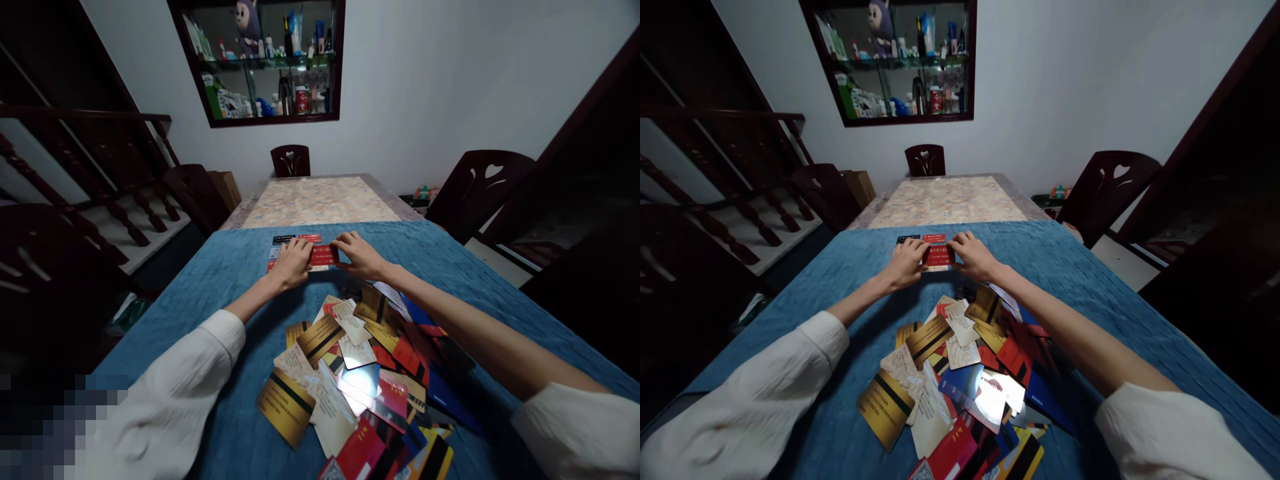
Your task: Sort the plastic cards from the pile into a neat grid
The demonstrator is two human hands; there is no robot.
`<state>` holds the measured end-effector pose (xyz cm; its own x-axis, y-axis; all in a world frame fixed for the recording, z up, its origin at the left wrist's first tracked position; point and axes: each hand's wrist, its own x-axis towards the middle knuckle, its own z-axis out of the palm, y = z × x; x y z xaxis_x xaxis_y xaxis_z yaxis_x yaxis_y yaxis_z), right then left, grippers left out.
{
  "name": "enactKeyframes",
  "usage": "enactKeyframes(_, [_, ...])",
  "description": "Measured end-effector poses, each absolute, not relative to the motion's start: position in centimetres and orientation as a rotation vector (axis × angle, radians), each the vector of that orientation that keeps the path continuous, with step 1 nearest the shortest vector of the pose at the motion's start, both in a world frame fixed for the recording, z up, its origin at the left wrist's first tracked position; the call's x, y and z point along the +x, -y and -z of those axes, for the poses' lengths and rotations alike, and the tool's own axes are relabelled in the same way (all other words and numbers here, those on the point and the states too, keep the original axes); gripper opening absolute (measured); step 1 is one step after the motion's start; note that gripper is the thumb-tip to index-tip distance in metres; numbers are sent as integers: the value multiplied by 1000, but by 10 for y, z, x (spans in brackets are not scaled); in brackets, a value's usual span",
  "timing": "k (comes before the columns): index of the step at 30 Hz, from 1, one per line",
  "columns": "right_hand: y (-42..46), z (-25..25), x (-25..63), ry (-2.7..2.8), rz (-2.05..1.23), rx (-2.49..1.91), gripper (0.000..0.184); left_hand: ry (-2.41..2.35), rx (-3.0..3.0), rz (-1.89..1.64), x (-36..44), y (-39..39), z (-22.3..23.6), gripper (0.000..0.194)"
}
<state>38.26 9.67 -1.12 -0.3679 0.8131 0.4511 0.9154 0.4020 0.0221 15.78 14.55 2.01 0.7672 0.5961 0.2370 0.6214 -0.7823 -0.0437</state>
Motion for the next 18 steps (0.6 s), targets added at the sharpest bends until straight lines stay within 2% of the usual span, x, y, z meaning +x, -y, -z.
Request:
enactKeyframes(6, [-137, 11, 382, 2262, 320, -1588, 44, 1063, -2841, 303, 165, -183, -21, 41])
enactKeyframes(13, [-180, 17, 386, 2241, 161, -1594, 27, 1108, -2873, 305, 176, -222, -15, 25])
enactKeyframes(18, [-207, 27, 389, 2217, 115, -1661, 36, 1176, -2861, 259, 183, -245, -8, 28])
